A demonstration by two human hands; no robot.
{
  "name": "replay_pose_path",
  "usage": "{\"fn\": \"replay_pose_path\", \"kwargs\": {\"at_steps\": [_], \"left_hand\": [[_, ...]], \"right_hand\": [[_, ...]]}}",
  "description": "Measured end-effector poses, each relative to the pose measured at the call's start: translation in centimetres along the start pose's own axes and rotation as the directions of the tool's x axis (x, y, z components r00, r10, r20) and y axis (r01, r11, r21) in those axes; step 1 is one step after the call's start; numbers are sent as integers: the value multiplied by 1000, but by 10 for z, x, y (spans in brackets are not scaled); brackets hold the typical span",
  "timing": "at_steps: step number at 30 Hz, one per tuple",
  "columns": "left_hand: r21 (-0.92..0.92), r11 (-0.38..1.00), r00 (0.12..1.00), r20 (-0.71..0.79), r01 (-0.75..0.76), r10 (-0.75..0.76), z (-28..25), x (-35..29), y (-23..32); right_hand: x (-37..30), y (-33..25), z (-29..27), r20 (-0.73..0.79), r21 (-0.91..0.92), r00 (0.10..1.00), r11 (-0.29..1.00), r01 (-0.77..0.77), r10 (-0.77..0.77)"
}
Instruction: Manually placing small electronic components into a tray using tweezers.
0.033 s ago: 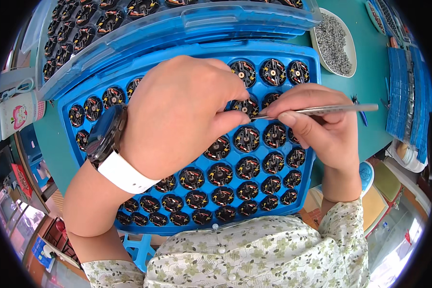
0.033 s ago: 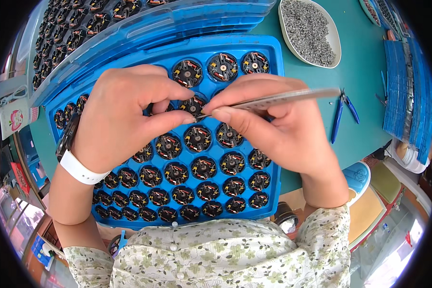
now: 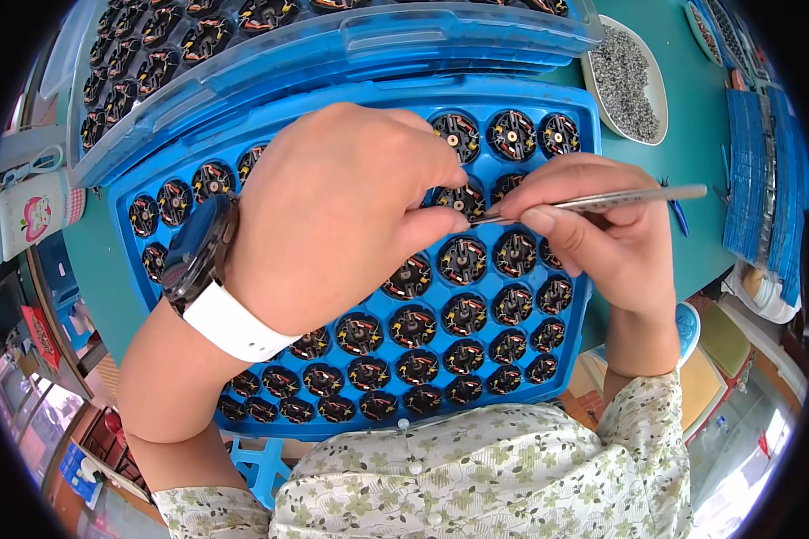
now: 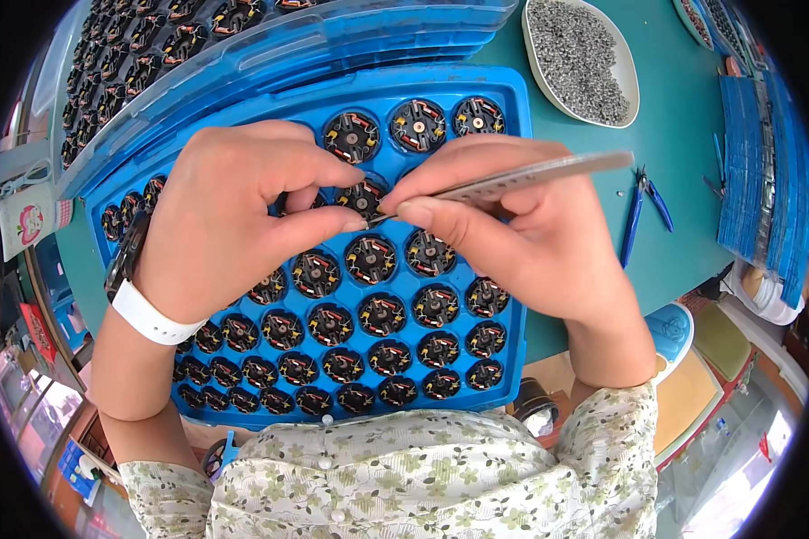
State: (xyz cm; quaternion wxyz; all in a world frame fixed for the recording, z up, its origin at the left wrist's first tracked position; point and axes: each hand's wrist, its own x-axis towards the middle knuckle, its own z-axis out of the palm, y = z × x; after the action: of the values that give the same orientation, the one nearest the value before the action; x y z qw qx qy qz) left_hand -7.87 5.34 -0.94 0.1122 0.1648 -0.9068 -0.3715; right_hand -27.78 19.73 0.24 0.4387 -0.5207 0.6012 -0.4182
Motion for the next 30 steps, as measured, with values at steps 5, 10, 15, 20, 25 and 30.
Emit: {"fn": "replay_pose_path", "kwargs": {"at_steps": [5,10,15,20,25,30], "left_hand": [[-1,1000,1000,-13,2,-2,1,0,-1],[-11,1000,1000,-19,14,-14,2,-1,0],[-35,999,999,-33,-3,1,3,-2,-2],[-35,999,999,-33,-7,6,2,0,0],[-39,999,999,-39,-9,8,3,-4,-2],[10,999,999,-17,-34,34,2,-2,-1]], "right_hand": [[9,0,-8,106,152,982,974,-169,154],[13,2,-11,123,171,979,969,-180,161],[3,-3,-1,64,-176,995,980,93,-83],[-45,-10,38,170,-719,920,594,360,-352],[-33,-4,24,-42,-475,965,855,209,-259],[-26,4,15,-98,-261,973,949,177,-209]]}}
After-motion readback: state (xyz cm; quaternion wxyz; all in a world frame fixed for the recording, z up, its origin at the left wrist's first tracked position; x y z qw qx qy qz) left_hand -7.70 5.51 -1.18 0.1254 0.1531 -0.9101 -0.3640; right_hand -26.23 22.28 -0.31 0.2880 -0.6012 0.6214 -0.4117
